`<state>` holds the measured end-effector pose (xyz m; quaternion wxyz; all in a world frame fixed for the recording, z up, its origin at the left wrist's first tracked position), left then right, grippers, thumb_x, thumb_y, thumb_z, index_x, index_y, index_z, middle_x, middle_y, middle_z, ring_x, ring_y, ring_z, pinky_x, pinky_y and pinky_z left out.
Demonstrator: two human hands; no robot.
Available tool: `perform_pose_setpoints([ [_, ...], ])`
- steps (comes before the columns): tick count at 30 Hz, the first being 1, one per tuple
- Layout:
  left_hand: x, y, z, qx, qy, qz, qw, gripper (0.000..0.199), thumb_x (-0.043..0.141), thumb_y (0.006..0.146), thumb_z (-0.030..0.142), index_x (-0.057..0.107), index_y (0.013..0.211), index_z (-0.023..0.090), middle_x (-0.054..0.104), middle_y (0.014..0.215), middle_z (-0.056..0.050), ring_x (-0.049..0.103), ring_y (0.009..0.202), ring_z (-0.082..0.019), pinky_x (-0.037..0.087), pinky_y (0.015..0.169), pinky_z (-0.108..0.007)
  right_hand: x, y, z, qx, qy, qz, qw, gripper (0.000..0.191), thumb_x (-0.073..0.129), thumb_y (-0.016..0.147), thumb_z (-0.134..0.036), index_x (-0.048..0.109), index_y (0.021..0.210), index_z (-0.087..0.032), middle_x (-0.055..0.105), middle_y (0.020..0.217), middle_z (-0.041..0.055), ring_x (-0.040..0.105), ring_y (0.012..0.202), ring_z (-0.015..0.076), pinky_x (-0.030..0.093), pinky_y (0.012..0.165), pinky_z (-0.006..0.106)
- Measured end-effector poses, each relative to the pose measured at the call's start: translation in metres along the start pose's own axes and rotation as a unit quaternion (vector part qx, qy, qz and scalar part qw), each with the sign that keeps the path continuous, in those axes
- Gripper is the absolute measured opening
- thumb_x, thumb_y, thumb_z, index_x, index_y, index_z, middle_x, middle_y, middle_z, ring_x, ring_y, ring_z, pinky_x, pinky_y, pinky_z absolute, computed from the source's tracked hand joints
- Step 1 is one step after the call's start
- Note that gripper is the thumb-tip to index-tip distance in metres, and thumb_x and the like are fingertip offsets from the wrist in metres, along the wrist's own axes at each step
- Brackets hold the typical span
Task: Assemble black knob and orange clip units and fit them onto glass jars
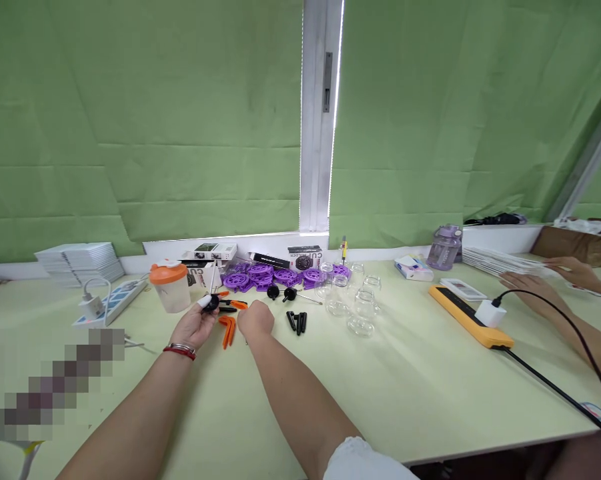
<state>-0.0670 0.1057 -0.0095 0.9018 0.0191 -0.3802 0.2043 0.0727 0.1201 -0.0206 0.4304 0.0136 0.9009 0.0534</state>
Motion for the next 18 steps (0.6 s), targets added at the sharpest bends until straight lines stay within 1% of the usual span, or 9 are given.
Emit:
perform_pose_setpoints([
  [2, -0.001, 0.0, -0.001, 0.002, 0.007, -0.006, 1.0, 0.011, 0.055, 0.076, 0.003, 0.059, 0.076, 0.013, 0.063, 0.073, -0.002, 0.058, 0.061, -0.008, 0.044, 0.047, -0.016, -0.005, 0.002, 0.005, 0.031, 0.036, 0.024, 0.999, 0.02, 0.05, 0.083, -0.031, 0.062, 0.088, -0.015, 0.069, 0.091, 0.0129, 0.066, 0.082, 0.0227, 0.045, 0.059, 0.027],
  [3, -0.001, -0.001, -0.002, 0.002, 0.01, -0.011, 1.0, 0.011, 0.056, 0.076, 0.003, 0.059, 0.076, 0.013, 0.063, 0.073, -0.002, 0.058, 0.062, -0.009, 0.045, 0.048, -0.017, -0.008, 0.003, 0.008, 0.036, 0.063, 0.031, 0.997, 0.019, 0.05, 0.084, -0.031, 0.061, 0.085, -0.016, 0.069, 0.089, 0.0116, 0.066, 0.08, 0.0211, 0.044, 0.057, 0.026],
  [5, -0.001, -0.003, -0.003, 0.002, 0.022, -0.033, 0.999, 0.008, 0.057, 0.075, 0.005, 0.059, 0.077, 0.013, 0.064, 0.075, -0.004, 0.061, 0.066, -0.012, 0.048, 0.052, -0.02, -0.015, 0.004, 0.017, 0.027, 0.138, 0.021, 0.99, 0.019, 0.048, 0.085, -0.031, 0.059, 0.084, -0.016, 0.069, 0.084, 0.0096, 0.066, 0.068, 0.0172, 0.042, 0.051, 0.023],
  [8, 0.003, -0.011, -0.005, -0.001, 0.054, -0.101, 0.993, 0.011, 0.06, 0.073, 0.01, 0.058, 0.083, 0.014, 0.066, 0.083, -0.007, 0.065, 0.077, -0.018, 0.052, 0.059, -0.025, -0.026, 0.002, 0.036, 0.014, 0.265, -0.013, 0.964, 0.019, 0.045, 0.088, -0.033, 0.053, 0.088, -0.015, 0.069, 0.075, 0.0054, 0.06, 0.045, 0.0108, 0.038, 0.043, 0.02],
  [10, 0.008, -0.019, -0.007, -0.007, 0.086, -0.15, 0.985, 0.019, 0.062, 0.07, 0.012, 0.055, 0.087, 0.017, 0.066, 0.086, -0.006, 0.066, 0.077, -0.018, 0.051, 0.058, -0.026, -0.034, 0.0, 0.051, 0.008, 0.317, -0.012, 0.948, 0.019, 0.047, 0.088, -0.034, 0.05, 0.087, -0.016, 0.068, 0.073, 0.0032, 0.058, 0.039, 0.0083, 0.037, 0.041, 0.019],
  [13, 0.016, -0.031, -0.014, 0.005, 0.178, -0.199, 0.964, 0.03, 0.067, 0.063, 0.012, 0.053, 0.089, 0.02, 0.064, 0.079, -0.001, 0.062, 0.062, -0.013, 0.046, 0.05, -0.022, -0.044, -0.003, 0.073, 0.016, 0.365, 0.005, 0.931, 0.019, 0.048, 0.085, -0.036, 0.046, 0.084, -0.017, 0.067, 0.073, 0.0016, 0.057, 0.039, 0.0078, 0.033, 0.037, 0.017],
  [16, 0.02, -0.039, -0.024, 0.044, 0.292, -0.228, 0.928, 0.034, 0.068, 0.058, 0.011, 0.056, 0.088, 0.02, 0.058, 0.071, 0.003, 0.053, 0.049, -0.009, 0.041, 0.043, -0.019, -0.052, -0.004, 0.089, 0.03, 0.415, 0.014, 0.909, 0.017, 0.049, 0.083, -0.035, 0.044, 0.084, -0.019, 0.065, 0.074, 0.0014, 0.059, 0.041, 0.0095, 0.03, 0.032, 0.017],
  [18, 0.021, -0.042, -0.031, 0.061, 0.351, -0.241, 0.903, 0.032, 0.067, 0.058, 0.012, 0.058, 0.088, 0.02, 0.054, 0.068, 0.005, 0.047, 0.044, -0.007, 0.038, 0.039, -0.018, -0.057, -0.004, 0.095, 0.04, 0.441, 0.019, 0.896, 0.015, 0.052, 0.08, -0.03, 0.043, 0.084, -0.019, 0.065, 0.075, 0.0016, 0.06, 0.044, 0.0103, 0.032, 0.033, 0.017],
])
Point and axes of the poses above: each hand's wrist, its own y-axis towards the middle knuckle, its own x-axis out of the palm, z = x × y, the point moved 1 cm from there along y, towards the middle knuckle
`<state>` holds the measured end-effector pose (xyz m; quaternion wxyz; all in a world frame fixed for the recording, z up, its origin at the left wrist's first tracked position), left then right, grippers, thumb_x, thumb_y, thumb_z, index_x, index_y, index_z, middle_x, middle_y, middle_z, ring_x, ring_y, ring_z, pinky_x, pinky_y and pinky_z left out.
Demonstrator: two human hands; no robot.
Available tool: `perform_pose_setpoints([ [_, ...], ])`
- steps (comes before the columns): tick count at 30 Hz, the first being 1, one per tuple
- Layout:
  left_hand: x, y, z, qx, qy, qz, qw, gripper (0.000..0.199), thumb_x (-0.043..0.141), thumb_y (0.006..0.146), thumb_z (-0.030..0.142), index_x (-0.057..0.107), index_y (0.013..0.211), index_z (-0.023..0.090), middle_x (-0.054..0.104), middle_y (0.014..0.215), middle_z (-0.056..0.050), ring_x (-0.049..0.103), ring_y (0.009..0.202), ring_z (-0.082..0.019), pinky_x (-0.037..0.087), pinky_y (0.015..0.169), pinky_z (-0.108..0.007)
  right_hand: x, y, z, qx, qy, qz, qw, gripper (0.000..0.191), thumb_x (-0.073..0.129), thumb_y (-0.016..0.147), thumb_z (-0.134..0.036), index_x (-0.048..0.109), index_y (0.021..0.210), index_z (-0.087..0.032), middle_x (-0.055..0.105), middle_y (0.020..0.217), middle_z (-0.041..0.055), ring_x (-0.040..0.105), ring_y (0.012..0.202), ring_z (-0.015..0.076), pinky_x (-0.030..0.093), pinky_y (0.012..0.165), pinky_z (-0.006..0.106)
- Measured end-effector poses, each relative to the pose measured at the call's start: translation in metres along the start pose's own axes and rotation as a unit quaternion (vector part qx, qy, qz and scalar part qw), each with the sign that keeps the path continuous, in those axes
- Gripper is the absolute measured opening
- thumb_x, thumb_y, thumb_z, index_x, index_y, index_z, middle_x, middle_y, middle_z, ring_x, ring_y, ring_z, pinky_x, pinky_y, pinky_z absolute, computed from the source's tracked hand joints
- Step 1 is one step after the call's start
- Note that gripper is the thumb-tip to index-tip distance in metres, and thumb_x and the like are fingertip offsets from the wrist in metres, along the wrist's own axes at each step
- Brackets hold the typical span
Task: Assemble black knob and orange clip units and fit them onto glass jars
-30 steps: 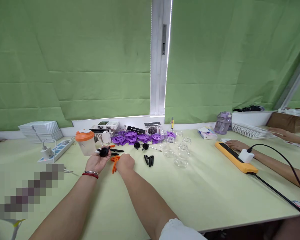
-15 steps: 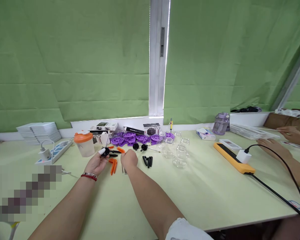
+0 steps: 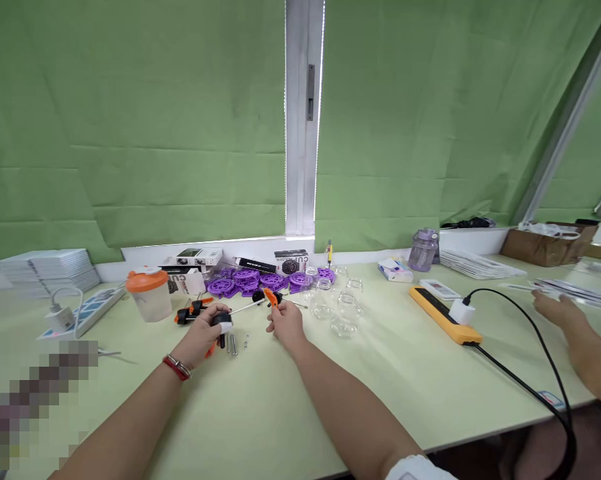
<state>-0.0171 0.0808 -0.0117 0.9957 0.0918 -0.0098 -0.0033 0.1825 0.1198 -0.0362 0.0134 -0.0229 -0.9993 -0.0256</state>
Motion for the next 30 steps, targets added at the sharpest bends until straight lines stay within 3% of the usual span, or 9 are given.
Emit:
perform_pose_setpoints([
  [5, 0.006, -0.002, -0.006, 0.016, 0.062, 0.003, 0.998, 0.029, 0.066, 0.059, 0.014, 0.061, 0.087, 0.021, 0.051, 0.069, 0.004, 0.042, 0.047, -0.007, 0.033, 0.039, -0.017, -0.005, 0.001, -0.001, -0.005, 0.015, -0.006, 1.0, 0.016, 0.054, 0.072, -0.021, 0.044, 0.085, -0.019, 0.064, 0.078, 0.0009, 0.064, 0.05, 0.0125, 0.036, 0.035, 0.017],
  [9, 0.006, -0.001, -0.005, 0.018, 0.074, 0.024, 0.997, 0.03, 0.066, 0.06, 0.017, 0.06, 0.089, 0.022, 0.05, 0.072, 0.004, 0.04, 0.047, -0.007, 0.032, 0.04, -0.018, -0.003, -0.001, 0.002, -0.03, -0.041, -0.014, 0.999, 0.016, 0.054, 0.072, -0.023, 0.046, 0.086, -0.019, 0.062, 0.078, -0.0002, 0.066, 0.054, 0.0141, 0.036, 0.036, 0.017],
  [14, 0.004, -0.001, -0.006, 0.008, 0.087, 0.005, 0.996, 0.031, 0.063, 0.065, 0.021, 0.056, 0.096, 0.022, 0.049, 0.075, 0.004, 0.039, 0.047, -0.006, 0.032, 0.041, -0.019, -0.003, -0.008, 0.0, -0.095, -0.126, -0.015, 0.987, 0.013, 0.053, 0.076, -0.026, 0.051, 0.086, -0.019, 0.062, 0.081, 0.0, 0.064, 0.055, 0.0114, 0.04, 0.043, 0.018],
  [20, 0.004, -0.002, -0.006, 0.011, 0.117, -0.029, 0.993, 0.041, 0.058, 0.071, 0.023, 0.044, 0.109, 0.024, 0.05, 0.096, 0.0, 0.05, 0.06, -0.008, 0.044, 0.055, -0.023, -0.005, -0.01, 0.001, -0.146, -0.218, 0.011, 0.965, 0.008, 0.051, 0.078, -0.026, 0.051, 0.084, -0.021, 0.062, 0.077, 0.0, 0.061, 0.059, 0.0125, 0.042, 0.052, 0.022],
  [24, 0.006, -0.002, -0.005, 0.017, 0.102, -0.044, 0.994, 0.043, 0.057, 0.072, 0.021, 0.04, 0.111, 0.023, 0.048, 0.096, 0.0, 0.057, 0.067, -0.011, 0.047, 0.066, -0.028, -0.006, -0.01, 0.002, -0.16, -0.245, 0.017, 0.956, 0.007, 0.05, 0.078, -0.025, 0.051, 0.084, -0.022, 0.063, 0.076, 0.0, 0.06, 0.06, 0.0128, 0.041, 0.053, 0.023],
  [30, 0.007, -0.002, -0.007, 0.029, 0.081, -0.034, 0.996, 0.046, 0.058, 0.072, 0.02, 0.038, 0.113, 0.024, 0.047, 0.094, 0.001, 0.059, 0.061, -0.01, 0.048, 0.064, -0.029, -0.006, -0.013, -0.003, -0.162, -0.245, 0.018, 0.956, 0.007, 0.05, 0.078, -0.025, 0.051, 0.083, -0.021, 0.063, 0.075, 0.0003, 0.06, 0.06, 0.013, 0.042, 0.053, 0.023],
])
Point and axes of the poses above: each hand's wrist, its own y-axis towards the middle knuckle, its own x-axis out of the palm, z = x × y, the point moved 1 cm from there along y, towards the middle knuckle
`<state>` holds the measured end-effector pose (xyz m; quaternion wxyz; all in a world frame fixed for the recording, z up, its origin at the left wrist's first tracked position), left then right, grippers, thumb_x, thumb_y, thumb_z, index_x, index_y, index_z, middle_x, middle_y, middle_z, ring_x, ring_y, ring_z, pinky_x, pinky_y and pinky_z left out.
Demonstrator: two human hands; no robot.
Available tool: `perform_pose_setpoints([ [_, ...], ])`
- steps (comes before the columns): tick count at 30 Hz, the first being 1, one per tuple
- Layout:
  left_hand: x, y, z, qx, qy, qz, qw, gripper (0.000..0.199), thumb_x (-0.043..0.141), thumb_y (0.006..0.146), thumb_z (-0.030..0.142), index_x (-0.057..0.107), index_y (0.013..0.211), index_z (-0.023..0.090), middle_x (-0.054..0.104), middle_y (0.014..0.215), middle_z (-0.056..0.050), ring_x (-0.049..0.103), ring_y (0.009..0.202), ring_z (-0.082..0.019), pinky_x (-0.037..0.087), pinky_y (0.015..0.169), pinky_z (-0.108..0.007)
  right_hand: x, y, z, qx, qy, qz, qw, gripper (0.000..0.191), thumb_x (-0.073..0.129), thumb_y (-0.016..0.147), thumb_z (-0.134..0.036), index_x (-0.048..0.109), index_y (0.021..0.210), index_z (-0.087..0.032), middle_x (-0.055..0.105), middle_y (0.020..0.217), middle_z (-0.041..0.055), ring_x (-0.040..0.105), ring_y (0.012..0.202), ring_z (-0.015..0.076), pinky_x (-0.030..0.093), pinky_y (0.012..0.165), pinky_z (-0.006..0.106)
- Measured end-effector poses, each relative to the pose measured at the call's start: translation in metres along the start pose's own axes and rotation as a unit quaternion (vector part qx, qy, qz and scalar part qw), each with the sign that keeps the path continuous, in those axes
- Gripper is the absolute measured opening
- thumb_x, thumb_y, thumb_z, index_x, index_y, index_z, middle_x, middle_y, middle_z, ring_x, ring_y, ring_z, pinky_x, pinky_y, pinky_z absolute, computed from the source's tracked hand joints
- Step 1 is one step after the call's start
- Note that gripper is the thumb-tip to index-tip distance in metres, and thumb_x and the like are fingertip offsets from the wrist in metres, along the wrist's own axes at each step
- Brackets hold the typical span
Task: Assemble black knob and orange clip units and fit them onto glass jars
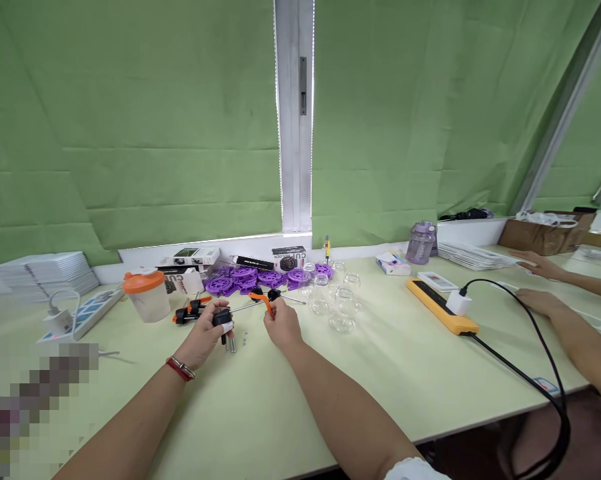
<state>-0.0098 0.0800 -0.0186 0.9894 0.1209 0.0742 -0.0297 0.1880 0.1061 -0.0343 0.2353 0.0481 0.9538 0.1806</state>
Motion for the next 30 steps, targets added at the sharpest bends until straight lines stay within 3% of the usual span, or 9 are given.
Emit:
perform_pose_setpoints([
  [12, 0.005, -0.003, 0.007, -0.024, -0.009, -0.016, 1.0, 0.047, 0.056, 0.069, 0.02, 0.038, 0.112, 0.025, 0.046, 0.089, 0.003, 0.053, 0.053, -0.007, 0.048, 0.056, -0.027, 0.007, 0.003, 0.006, 0.037, 0.19, -0.032, 0.981, 0.021, 0.058, 0.074, -0.036, 0.05, 0.085, -0.02, 0.062, 0.079, -0.0003, 0.065, 0.059, 0.0142, 0.046, 0.052, 0.024],
  [19, 0.009, -0.004, 0.004, 0.017, 0.018, -0.032, 0.999, 0.054, 0.058, 0.069, 0.02, 0.04, 0.118, 0.025, 0.048, 0.1, -0.003, 0.05, 0.065, -0.009, 0.046, 0.057, -0.024, 0.018, -0.005, 0.004, -0.014, 0.201, -0.081, 0.976, 0.02, 0.066, 0.067, -0.03, 0.054, 0.079, -0.02, 0.067, 0.077, 0.0018, 0.064, 0.072, 0.0173, 0.05, 0.066, 0.031],
  [30, 0.009, -0.006, 0.003, 0.012, 0.013, -0.036, 0.999, 0.067, 0.059, 0.067, 0.014, 0.034, 0.128, 0.025, 0.046, 0.103, -0.004, 0.049, 0.072, -0.011, 0.045, 0.06, -0.023, 0.014, -0.013, -0.011, -0.004, 0.233, -0.117, 0.965, 0.023, 0.067, 0.065, -0.032, 0.052, 0.076, -0.019, 0.066, 0.079, 0.003, 0.061, 0.071, 0.0171, 0.045, 0.053, 0.026],
])
Point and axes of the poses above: each hand's wrist, its own y-axis towards the middle knuckle, its own x-axis out of the palm, z = x × y, the point moved 1 cm from there along y, towards the middle knuckle
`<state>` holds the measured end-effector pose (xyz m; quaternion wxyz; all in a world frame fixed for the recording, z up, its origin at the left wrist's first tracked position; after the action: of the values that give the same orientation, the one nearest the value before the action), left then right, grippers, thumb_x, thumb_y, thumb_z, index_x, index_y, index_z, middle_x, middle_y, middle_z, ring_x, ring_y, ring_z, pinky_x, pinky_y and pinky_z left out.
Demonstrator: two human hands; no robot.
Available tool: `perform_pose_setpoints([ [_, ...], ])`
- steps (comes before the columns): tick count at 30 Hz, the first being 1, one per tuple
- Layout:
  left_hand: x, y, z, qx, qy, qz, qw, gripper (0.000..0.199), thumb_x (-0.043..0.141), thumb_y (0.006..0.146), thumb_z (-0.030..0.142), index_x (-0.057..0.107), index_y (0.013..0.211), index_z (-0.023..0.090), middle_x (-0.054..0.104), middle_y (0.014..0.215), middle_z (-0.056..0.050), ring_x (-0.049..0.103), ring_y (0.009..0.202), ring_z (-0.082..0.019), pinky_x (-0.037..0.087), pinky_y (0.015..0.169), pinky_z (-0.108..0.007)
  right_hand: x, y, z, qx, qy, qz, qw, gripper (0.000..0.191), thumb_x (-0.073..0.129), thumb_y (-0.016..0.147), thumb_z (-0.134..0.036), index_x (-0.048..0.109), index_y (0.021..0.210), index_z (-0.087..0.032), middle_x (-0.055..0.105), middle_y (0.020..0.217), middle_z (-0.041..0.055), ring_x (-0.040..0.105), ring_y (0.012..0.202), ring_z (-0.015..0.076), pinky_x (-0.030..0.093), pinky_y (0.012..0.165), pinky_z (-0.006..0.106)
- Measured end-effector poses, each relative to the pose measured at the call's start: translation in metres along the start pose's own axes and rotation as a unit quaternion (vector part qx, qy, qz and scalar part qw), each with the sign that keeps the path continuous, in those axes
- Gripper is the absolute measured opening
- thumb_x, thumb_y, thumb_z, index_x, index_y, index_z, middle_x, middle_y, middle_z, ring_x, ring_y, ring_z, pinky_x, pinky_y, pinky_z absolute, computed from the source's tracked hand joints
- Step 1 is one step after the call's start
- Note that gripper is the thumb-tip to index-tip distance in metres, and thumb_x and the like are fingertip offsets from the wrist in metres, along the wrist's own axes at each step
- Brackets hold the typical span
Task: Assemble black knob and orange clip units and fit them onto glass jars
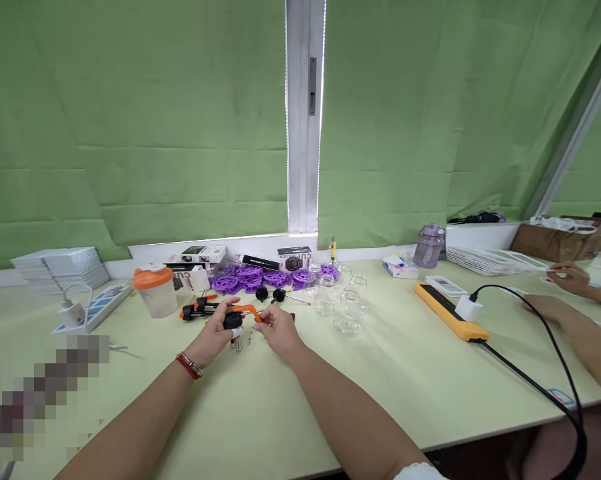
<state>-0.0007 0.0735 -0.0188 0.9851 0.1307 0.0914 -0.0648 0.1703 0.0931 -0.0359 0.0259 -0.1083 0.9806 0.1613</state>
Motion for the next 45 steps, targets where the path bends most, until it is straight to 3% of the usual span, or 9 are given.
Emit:
perform_pose_setpoints([
  [8, 0.001, -0.004, 0.009, 0.002, -0.035, -0.013, 0.999, 0.073, 0.064, 0.065, 0.016, 0.032, 0.131, 0.025, 0.048, 0.109, -0.006, 0.052, 0.096, -0.017, 0.045, 0.074, -0.026, 0.004, -0.003, -0.002, -0.011, 0.012, 0.013, 1.0, 0.025, 0.069, 0.065, -0.035, 0.053, 0.077, -0.02, 0.065, 0.08, 0.0024, 0.062, 0.075, 0.0177, 0.049, 0.062, 0.029],
  [12, 0.002, -0.008, 0.015, -0.004, -0.053, -0.029, 0.998, 0.073, 0.065, 0.067, 0.019, 0.031, 0.132, 0.025, 0.052, 0.104, -0.005, 0.053, 0.087, -0.015, 0.045, 0.072, -0.026, 0.003, -0.001, 0.001, -0.038, 0.034, 0.008, 0.999, 0.024, 0.071, 0.064, -0.033, 0.053, 0.073, -0.019, 0.065, 0.081, 0.0026, 0.062, 0.08, 0.0176, 0.05, 0.074, 0.033],
  [21, 0.004, -0.009, 0.011, 0.001, -0.083, -0.062, 0.995, 0.076, 0.066, 0.069, 0.02, 0.028, 0.135, 0.029, 0.051, 0.113, -0.007, 0.053, 0.077, -0.012, 0.045, 0.062, -0.023, 0.006, 0.002, 0.013, -0.037, 0.05, 0.005, 0.998, 0.018, 0.071, 0.062, -0.026, 0.057, 0.07, -0.018, 0.069, 0.085, 0.0049, 0.064, 0.083, 0.0194, 0.049, 0.078, 0.036],
  [27, 0.002, -0.007, 0.009, -0.017, -0.09, -0.067, 0.993, 0.053, 0.068, 0.067, 0.024, 0.05, 0.118, 0.021, 0.056, 0.104, -0.006, 0.052, 0.073, -0.012, 0.044, 0.062, -0.023, 0.007, 0.0, 0.011, -0.04, 0.038, -0.002, 0.998, 0.013, 0.069, 0.065, -0.026, 0.059, 0.07, -0.018, 0.069, 0.086, 0.0041, 0.064, 0.085, 0.0194, 0.048, 0.079, 0.035],
  [31, -0.004, -0.003, 0.009, -0.001, -0.095, -0.028, 0.995, 0.043, 0.068, 0.066, 0.025, 0.056, 0.106, 0.019, 0.056, 0.093, -0.003, 0.049, 0.066, -0.009, 0.042, 0.061, -0.023, 0.005, -0.002, 0.009, -0.046, -0.072, 0.003, 0.996, 0.018, 0.062, 0.073, -0.026, 0.063, 0.09, -0.019, 0.067, 0.09, 0.004, 0.061, 0.079, 0.0169, 0.047, 0.073, 0.031],
  [35, -0.015, 0.003, 0.008, 0.009, -0.119, 0.066, 0.991, 0.047, 0.069, 0.065, 0.028, 0.053, 0.108, 0.019, 0.055, 0.079, 0.001, 0.046, 0.057, -0.008, 0.039, 0.058, -0.023, 0.01, -0.01, 0.002, -0.052, -0.275, 0.033, 0.96, 0.025, 0.057, 0.078, -0.027, 0.062, 0.101, -0.02, 0.064, 0.089, 0.0037, 0.058, 0.076, 0.0159, 0.043, 0.07, 0.029],
  [41, -0.027, 0.009, -0.005, -0.003, -0.095, 0.141, 0.985, 0.051, 0.068, 0.067, 0.033, 0.051, 0.113, 0.018, 0.052, 0.065, 0.005, 0.047, 0.054, -0.009, 0.038, 0.055, -0.023, 0.038, -0.022, -0.004, -0.071, -0.472, -0.082, 0.875, 0.02, 0.055, 0.081, -0.031, 0.07, 0.091, -0.023, 0.062, 0.091, 0.004, 0.059, 0.073, 0.0159, 0.038, 0.064, 0.026],
  [45, -0.028, 0.01, -0.009, -0.001, -0.088, 0.148, 0.985, 0.053, 0.068, 0.066, 0.033, 0.051, 0.113, 0.019, 0.052, 0.066, 0.005, 0.047, 0.054, -0.009, 0.038, 0.054, -0.022, 0.045, -0.023, -0.003, -0.086, -0.516, -0.111, 0.845, 0.021, 0.05, 0.083, -0.023, 0.071, 0.08, -0.022, 0.062, 0.087, 0.0035, 0.059, 0.071, 0.0147, 0.035, 0.059, 0.025],
])
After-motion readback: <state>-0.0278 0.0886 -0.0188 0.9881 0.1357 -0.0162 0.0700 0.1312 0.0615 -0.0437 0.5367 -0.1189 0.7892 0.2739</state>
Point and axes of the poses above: each hand's wrist, its own y-axis towards the middle knuckle, its own x-axis out of the palm, z = x × y, the point moved 1 cm from there along y, towards the middle knuckle
